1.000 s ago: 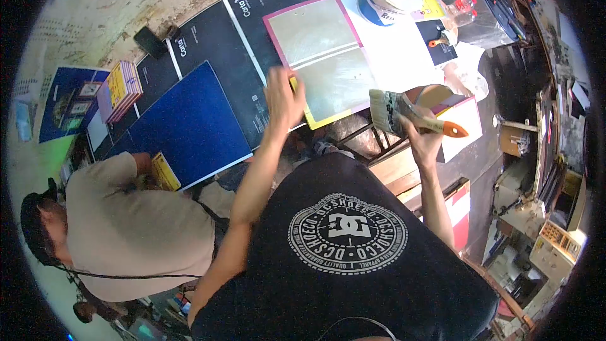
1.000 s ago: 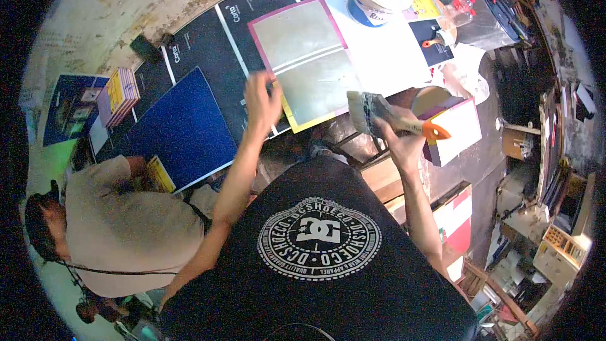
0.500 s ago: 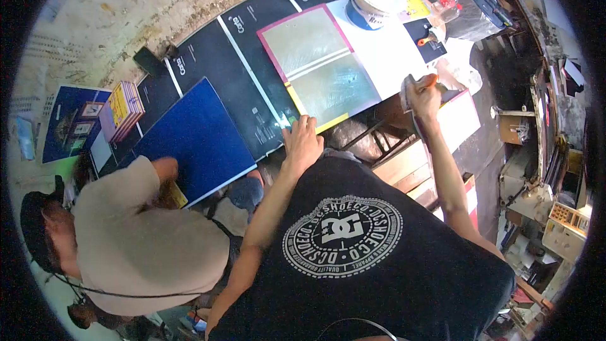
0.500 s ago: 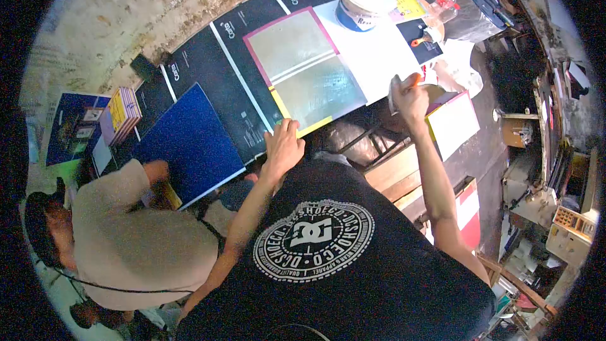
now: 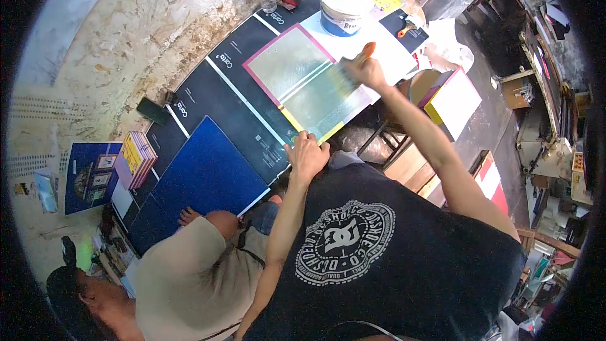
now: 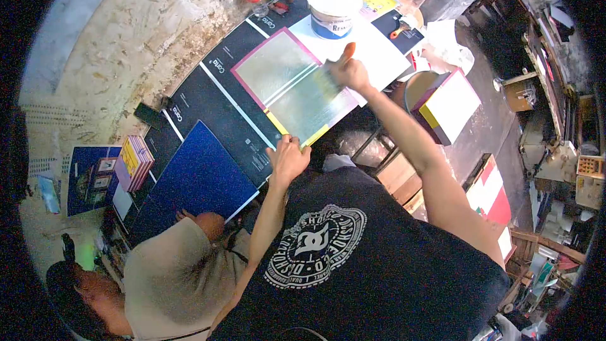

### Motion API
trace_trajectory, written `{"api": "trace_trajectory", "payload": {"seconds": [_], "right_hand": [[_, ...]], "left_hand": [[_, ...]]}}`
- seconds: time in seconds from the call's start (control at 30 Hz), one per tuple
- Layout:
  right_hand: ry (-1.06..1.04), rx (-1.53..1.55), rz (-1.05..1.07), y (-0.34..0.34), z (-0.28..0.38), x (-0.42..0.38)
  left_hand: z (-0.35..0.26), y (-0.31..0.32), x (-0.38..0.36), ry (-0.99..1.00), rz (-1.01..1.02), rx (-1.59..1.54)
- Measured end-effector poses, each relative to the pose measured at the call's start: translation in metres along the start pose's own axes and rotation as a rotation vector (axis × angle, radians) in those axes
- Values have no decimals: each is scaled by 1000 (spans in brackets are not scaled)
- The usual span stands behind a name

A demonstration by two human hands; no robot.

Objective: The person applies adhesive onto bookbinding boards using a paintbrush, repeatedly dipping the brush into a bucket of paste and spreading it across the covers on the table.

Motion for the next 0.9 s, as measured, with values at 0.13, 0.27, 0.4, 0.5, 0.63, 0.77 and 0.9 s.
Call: {"api": "trace_trajectory", "payload": {"seconds": [0.13,0.27,0.4,0.5,0.63,0.77,0.9], "right_hand": [[-171,-211,-276,-79,29,-3],[-313,153,-199,-28,53,-60],[-192,90,5,-12,42,-81],[103,66,-50,-83,11,-36],[-167,137,-381,-146,-17,35],[-478,321,-172,-88,31,75],[-747,152,395,-10,81,60]], "left_hand": [[1,-1,-2,-8,-15,-20],[-5,-9,-1,-20,56,-55],[-6,-14,0,-14,71,-28],[-2,-9,3,-34,64,-43],[-19,-34,23,-143,179,-64],[-70,-19,72,27,-181,-177],[-113,-2,101,-154,-31,-31]]}}
Point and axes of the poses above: each hand's wrist, its own x-axis towards the middle knuckle, its own y-axis out of the palm, z = x × y, the point moved 2 cm from there along x, towards the middle knuckle, and after that the axes turned 7 degrees about -y, right-handed, at the moved point
